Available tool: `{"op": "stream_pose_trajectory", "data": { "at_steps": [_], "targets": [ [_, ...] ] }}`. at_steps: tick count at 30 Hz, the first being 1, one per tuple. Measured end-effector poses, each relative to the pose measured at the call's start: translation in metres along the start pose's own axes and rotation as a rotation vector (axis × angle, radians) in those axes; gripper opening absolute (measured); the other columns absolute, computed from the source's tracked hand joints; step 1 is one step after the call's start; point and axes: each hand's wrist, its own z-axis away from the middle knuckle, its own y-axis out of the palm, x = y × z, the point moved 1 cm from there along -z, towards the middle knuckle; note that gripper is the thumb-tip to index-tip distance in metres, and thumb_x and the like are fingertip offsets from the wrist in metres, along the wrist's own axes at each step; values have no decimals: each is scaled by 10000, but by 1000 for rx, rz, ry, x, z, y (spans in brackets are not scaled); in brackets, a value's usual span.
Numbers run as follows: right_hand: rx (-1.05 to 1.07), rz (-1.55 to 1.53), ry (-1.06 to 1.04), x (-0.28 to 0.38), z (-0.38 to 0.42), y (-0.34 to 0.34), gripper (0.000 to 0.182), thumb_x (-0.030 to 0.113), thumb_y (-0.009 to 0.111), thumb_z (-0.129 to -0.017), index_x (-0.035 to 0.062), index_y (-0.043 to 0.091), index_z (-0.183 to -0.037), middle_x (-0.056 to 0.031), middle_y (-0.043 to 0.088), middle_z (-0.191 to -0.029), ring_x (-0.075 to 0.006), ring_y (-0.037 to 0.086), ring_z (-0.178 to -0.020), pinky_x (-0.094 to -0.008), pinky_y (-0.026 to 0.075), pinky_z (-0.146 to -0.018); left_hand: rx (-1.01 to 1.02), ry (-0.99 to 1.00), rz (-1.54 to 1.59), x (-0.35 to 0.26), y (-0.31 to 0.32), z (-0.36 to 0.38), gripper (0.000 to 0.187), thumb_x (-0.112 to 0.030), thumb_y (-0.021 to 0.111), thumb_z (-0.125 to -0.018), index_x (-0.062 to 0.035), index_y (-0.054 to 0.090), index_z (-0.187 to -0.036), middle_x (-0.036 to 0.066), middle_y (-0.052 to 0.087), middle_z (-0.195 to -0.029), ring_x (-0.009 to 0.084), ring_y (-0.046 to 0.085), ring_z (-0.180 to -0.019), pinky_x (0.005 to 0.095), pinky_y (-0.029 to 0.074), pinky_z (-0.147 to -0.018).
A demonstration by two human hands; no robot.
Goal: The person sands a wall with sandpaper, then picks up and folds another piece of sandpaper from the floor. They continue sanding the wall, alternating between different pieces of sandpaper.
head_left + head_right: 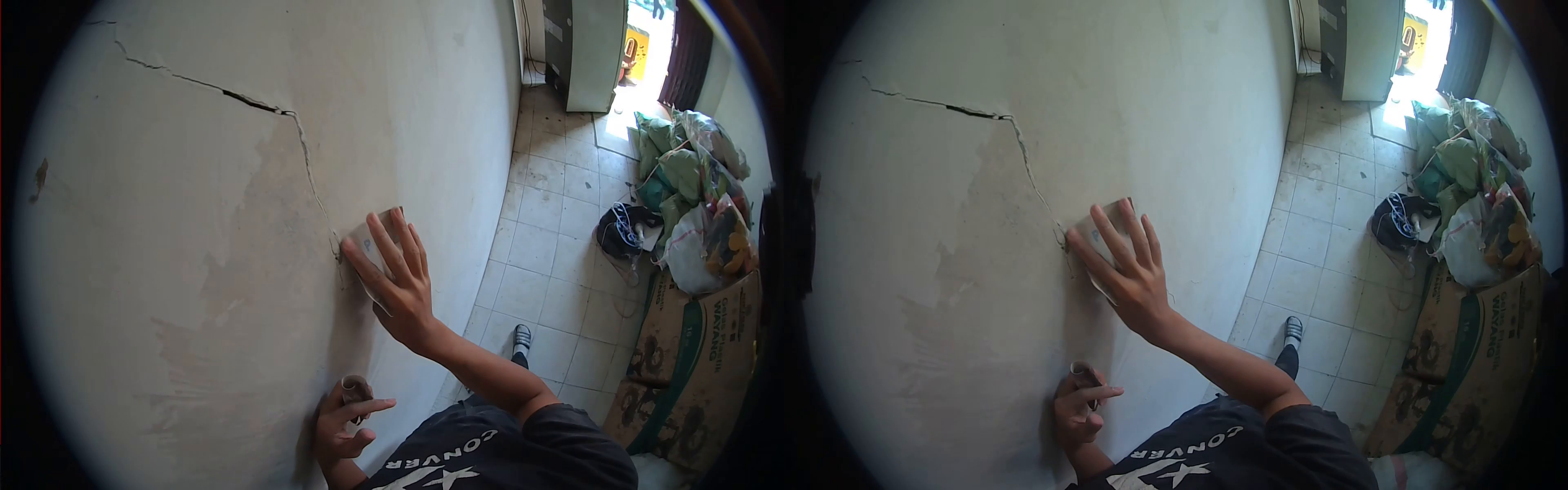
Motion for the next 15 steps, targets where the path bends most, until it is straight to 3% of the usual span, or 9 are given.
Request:
{"op": "stream_pose_trajectory", "data": {
  "at_steps": [15],
  "targets": [
    [46, -64, 76, 9, -7, -3, 633, 127, 707, -868, 305, 540, -1452, -94, 329, -1623, -342, 280, -1507, -575, 230, -1185, 3, -81, 10, -1, 1, -2, 707, -685, 618, -876, -27, 776, -1083, 90, 535, -1022, 146, 526, -769, 264, 414, -667]
  ]
}}
